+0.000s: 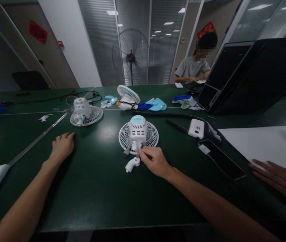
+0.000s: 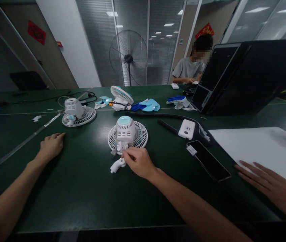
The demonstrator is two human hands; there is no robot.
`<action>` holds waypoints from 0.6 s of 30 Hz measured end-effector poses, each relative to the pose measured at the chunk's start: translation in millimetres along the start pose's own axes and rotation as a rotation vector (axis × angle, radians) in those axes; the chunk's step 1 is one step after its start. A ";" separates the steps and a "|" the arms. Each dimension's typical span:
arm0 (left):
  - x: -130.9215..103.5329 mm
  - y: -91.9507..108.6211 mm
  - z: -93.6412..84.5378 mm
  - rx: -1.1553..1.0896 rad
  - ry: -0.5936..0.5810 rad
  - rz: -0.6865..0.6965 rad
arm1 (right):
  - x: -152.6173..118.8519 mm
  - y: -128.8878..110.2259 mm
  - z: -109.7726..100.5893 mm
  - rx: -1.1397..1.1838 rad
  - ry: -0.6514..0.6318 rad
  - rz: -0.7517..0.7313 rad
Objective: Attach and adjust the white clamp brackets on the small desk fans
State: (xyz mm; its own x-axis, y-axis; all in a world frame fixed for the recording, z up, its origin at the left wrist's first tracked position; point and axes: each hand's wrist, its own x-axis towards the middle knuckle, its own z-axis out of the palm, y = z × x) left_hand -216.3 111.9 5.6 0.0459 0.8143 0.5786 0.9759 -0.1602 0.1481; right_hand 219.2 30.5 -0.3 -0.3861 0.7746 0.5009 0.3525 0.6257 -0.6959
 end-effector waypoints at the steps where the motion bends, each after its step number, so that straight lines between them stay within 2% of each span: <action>1: 0.6 8.2 -2.1 -0.025 0.001 0.013 | 0.0 0.1 -0.3 0.004 0.002 -0.006; 3: 1.8 35.8 -8.5 -0.093 0.019 0.050 | -0.4 1.0 -0.6 0.014 0.019 -0.012; 6: -8.2 101.3 -16.8 -0.247 0.077 0.145 | -2.7 2.8 -0.4 0.045 0.068 -0.004; 9: -37.1 176.0 -15.0 -0.433 0.048 0.340 | -6.8 3.8 0.3 0.127 0.075 -0.009; 11: -57.2 214.4 -9.0 -0.546 0.027 0.482 | -9.4 3.6 0.8 0.170 0.058 -0.038; 12: -64.8 227.4 -5.6 -0.669 0.009 0.548 | -10.2 3.3 1.1 0.180 0.059 -0.053; 14: -73.3 240.1 0.0 -0.809 0.025 0.596 | -10.4 2.0 1.9 0.196 0.072 -0.056; 18: -73.1 232.8 3.8 -0.836 0.025 0.674 | -6.4 -3.6 3.8 0.246 0.041 -0.019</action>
State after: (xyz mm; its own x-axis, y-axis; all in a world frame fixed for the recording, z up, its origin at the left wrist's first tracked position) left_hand 8.3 17.2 -5.3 0.5063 0.4052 0.7612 0.2952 -0.9108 0.2885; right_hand 217.1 23.0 -3.0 -0.3540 0.7691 0.5321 0.1255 0.6029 -0.7879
